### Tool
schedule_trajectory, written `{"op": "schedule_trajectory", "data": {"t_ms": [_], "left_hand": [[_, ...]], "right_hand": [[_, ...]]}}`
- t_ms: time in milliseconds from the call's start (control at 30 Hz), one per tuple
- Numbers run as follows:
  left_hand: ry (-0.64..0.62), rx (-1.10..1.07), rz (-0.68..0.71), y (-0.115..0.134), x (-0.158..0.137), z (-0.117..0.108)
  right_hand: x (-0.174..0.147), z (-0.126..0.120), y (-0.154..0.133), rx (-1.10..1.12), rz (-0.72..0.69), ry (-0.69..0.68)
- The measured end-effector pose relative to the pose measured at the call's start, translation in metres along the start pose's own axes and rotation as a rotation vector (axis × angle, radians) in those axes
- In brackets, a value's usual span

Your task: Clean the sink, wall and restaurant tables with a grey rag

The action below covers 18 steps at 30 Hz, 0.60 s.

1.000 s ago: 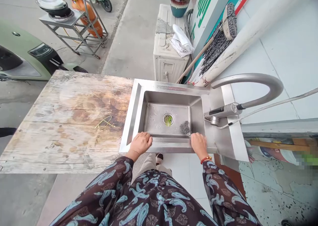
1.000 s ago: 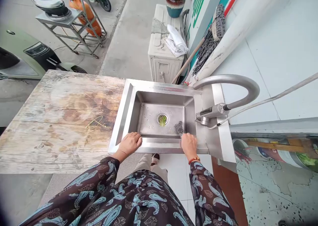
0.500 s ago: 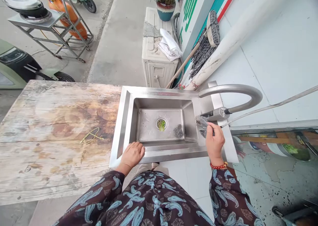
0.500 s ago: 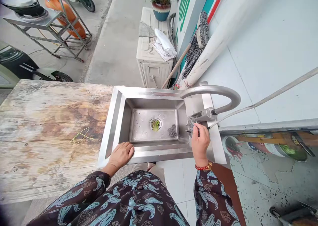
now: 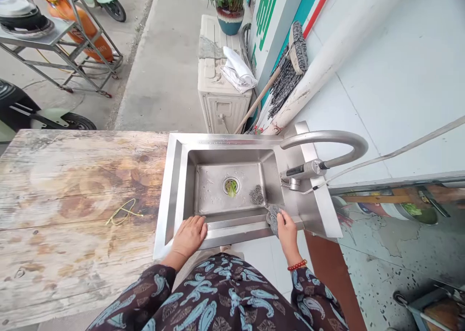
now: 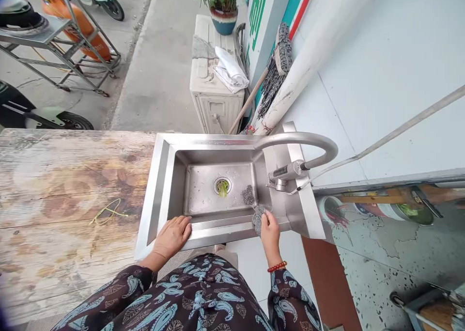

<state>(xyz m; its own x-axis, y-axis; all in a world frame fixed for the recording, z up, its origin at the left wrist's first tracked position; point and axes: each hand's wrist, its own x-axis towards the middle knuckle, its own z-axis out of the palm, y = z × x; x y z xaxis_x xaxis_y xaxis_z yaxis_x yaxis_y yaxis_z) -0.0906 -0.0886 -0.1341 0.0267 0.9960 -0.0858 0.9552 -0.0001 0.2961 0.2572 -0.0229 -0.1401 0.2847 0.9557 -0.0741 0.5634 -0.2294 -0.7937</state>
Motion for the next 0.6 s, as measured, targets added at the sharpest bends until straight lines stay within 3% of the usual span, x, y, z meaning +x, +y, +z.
{"op": "schedule_trajectory", "data": {"t_ms": [67,133,200,233,333,433,500,600], "left_hand": [[-0.006,-0.183,0.014,0.022,0.013,-0.001],[-0.038,-0.444,0.119,0.056,0.034,-0.001],[-0.093,-0.728,0.226,0.091,0.061,-0.001],[-0.116,-0.842,0.201,0.105,0.076,-0.002],[-0.224,-1.058,0.026,0.131,0.121,-0.012],[-0.167,-1.15,-0.069,0.153,0.168,-0.038],[-0.121,-1.23,0.038,0.181,0.2,-0.06],[-0.115,-1.287,0.323,0.237,0.241,-0.081]], "right_hand": [[-0.007,0.02,-0.028,0.136,0.042,-0.068],[-0.013,0.036,-0.057,0.248,0.05,-0.144],[-0.017,0.042,-0.075,0.318,0.014,-0.231],[-0.016,0.04,-0.078,0.332,-0.027,-0.268],[-0.006,0.024,-0.059,0.196,-0.188,-0.214],[0.008,0.011,-0.017,-0.159,-0.32,-0.051],[0.013,0.011,0.006,-0.371,-0.398,-0.036],[0.015,0.019,0.022,-0.524,-0.482,-0.043]]}}
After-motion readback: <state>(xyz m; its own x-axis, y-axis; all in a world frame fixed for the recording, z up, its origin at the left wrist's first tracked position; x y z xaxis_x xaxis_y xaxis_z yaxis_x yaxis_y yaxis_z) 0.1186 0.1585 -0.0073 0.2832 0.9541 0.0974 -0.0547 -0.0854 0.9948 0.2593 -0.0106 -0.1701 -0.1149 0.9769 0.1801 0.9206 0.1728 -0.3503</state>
